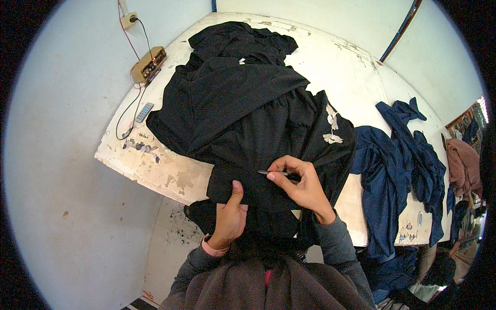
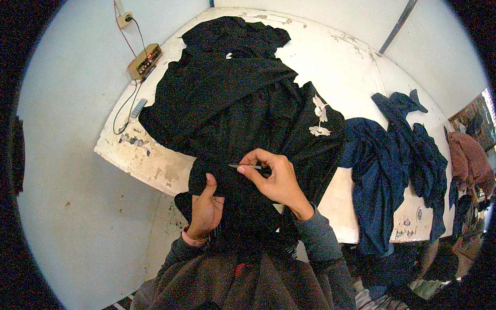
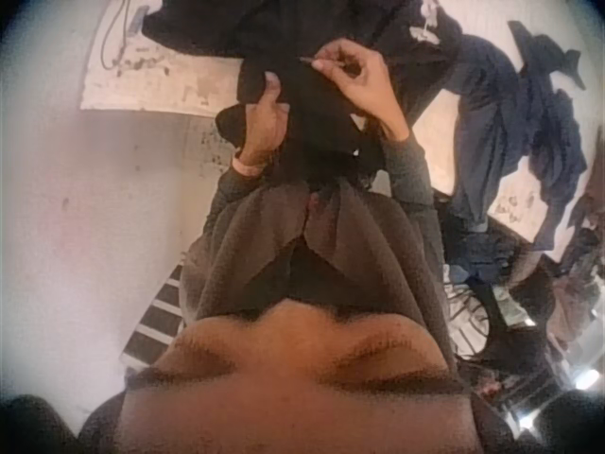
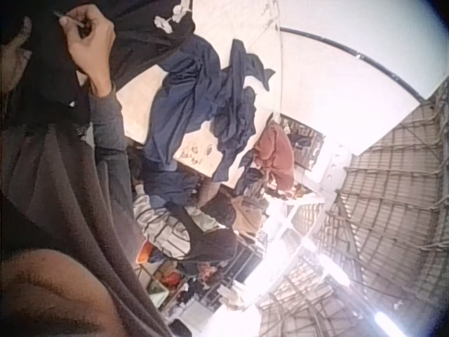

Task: The person uses a small blade to trim loose threads and tags from a blue jacket and then from a black hoodie. The person repeatedly lifts and repositions the garments to access different areas while cutting small fabric pieces.

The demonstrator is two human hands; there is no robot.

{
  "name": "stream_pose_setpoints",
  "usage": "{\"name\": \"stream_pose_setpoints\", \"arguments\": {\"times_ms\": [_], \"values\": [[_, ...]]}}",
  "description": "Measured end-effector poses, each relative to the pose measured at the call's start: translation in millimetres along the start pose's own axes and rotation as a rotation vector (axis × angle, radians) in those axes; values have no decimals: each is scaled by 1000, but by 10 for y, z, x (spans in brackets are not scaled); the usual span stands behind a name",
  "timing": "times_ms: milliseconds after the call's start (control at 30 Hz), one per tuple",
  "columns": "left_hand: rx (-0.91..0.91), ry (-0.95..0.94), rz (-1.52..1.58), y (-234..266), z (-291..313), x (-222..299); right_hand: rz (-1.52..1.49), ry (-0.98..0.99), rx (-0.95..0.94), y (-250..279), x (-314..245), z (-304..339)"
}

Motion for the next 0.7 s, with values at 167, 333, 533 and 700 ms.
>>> {"name": "stream_pose_setpoints", "arguments": {"times_ms": [167, 333, 533, 700], "values": [[-71, -54, 86, -31, -42, 2, -45, 116, 69, -26, -126, 21], [-90, -75, 96, -13, -47, 40, 428, 477, 34, -73, -240, 152], [-139, -52, 387, 24, -149, 253, -129, 219, 134, 8, -8, 354], [-151, -440, -587, 227, 0, -206, -332, 147, 140, -50, 120, 537]]}}
Point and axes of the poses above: each hand's wrist, its own z-axis away from the middle knuckle, its own y-axis out of the back of the hand, x = y × z, the point moved 4 cm from there along -z, towards the middle knuckle, and after that the axes turned 1 degree about -z, right-handed, at the moved point
